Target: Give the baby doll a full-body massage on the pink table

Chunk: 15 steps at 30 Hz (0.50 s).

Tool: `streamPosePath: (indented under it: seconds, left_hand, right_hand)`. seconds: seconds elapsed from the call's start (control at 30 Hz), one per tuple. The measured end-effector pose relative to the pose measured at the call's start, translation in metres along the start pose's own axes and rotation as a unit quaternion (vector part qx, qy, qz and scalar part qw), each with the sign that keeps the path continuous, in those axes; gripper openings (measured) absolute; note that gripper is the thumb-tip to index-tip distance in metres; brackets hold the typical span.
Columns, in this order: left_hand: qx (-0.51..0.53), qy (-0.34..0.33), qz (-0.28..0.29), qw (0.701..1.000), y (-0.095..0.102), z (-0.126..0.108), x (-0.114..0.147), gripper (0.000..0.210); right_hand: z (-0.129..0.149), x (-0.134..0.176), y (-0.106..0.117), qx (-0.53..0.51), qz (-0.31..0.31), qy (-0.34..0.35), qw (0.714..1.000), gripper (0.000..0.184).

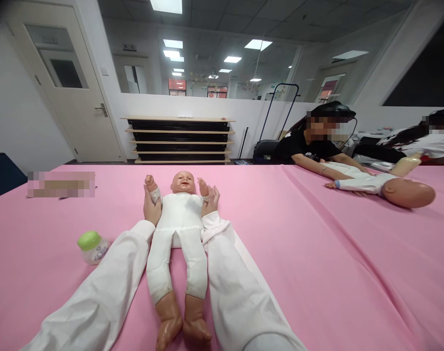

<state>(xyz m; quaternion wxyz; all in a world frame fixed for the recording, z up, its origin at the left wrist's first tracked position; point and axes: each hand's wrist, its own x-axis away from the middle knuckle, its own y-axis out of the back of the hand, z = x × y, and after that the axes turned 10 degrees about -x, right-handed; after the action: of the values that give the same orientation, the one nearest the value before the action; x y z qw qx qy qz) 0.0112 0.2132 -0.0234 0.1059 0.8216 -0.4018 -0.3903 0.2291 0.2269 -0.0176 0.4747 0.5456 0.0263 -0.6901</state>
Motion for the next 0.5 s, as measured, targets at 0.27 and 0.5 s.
streamPosePath:
  seconds: [0.27,0.5]
  left_hand:
    - [-0.04,-0.158,0.063,0.985,-0.0052,0.0025,-0.0034,0.063]
    - [-0.153,-0.203,0.097,0.962,-0.0068,0.0022,-0.0023,0.065]
  right_hand:
    - [-0.0007,0.0059,-0.0062,-0.063,0.043,0.013,0.997,0.044]
    - [0.005,-0.0004,-0.002,-0.031,0.108,0.028,0.993,0.042]
